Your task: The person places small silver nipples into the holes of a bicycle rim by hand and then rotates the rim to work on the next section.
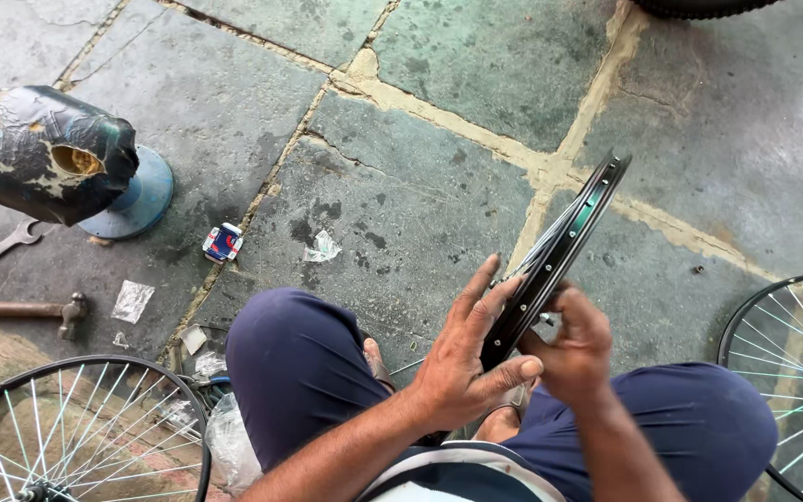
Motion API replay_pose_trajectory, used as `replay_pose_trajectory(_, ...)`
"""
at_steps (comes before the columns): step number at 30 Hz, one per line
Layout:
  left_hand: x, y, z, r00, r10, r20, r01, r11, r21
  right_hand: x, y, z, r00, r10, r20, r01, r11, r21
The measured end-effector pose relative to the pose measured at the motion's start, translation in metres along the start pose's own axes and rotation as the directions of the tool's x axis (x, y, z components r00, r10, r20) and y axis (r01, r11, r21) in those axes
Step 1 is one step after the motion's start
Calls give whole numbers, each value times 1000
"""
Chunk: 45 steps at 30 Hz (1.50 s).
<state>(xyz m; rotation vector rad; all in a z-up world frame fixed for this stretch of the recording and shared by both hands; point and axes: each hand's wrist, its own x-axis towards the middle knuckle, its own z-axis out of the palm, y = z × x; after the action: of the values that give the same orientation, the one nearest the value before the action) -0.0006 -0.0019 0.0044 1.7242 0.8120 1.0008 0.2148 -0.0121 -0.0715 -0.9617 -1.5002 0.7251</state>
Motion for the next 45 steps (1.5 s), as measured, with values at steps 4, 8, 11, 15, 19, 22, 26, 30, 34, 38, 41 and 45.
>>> replay_pose_trajectory(4,-2,-4,4,1000,5,18,-6,1000,24,16,-2,-37,942,275,194,-335,816,471)
replay_pose_trajectory(8,0,-4,11,999,5,45,-8,998,56,50,-9,-42,825,206,527,-526,623,579)
replay_pose_trajectory(11,1,-6,11,1000,4,29,-6,999,54,50,-29,-22,855,323,407,-495,745,448)
replay_pose_trajectory(15,2,-7,11,999,8,32,-11,997,75,32,-53,6,984,-19,-178,-100,766,-635)
replay_pose_trajectory(19,0,-6,15,999,25,27,-28,995,93,44,-52,-5,903,422,81,-360,847,-391)
replay_pose_trajectory(22,1,-7,16,996,83,16,-84,989,126,52,-40,-7,890,412,195,-317,867,-384)
replay_pose_trajectory(26,-3,-8,18,998,66,-11,-64,986,156,26,-23,23,984,-178,-7,151,855,-496)
replay_pose_trajectory(30,-4,-6,9,999,32,-13,-31,994,108,28,-10,9,881,419,221,-458,873,169)
replay_pose_trajectory(34,-3,-1,9,1000,-5,0,5,997,73,59,-13,-32,748,160,644,-552,689,470)
replay_pose_trajectory(38,0,0,4,1000,-28,3,28,999,46,47,-28,-9,904,373,208,-350,926,-138)
replay_pose_trajectory(41,-1,-1,7,1000,-28,2,28,999,26,25,-28,15,991,-30,-132,-63,765,-641)
replay_pose_trajectory(45,0,-1,7,1000,-16,2,16,1000,-12,17,-15,8,999,-15,-38,-15,736,-676)
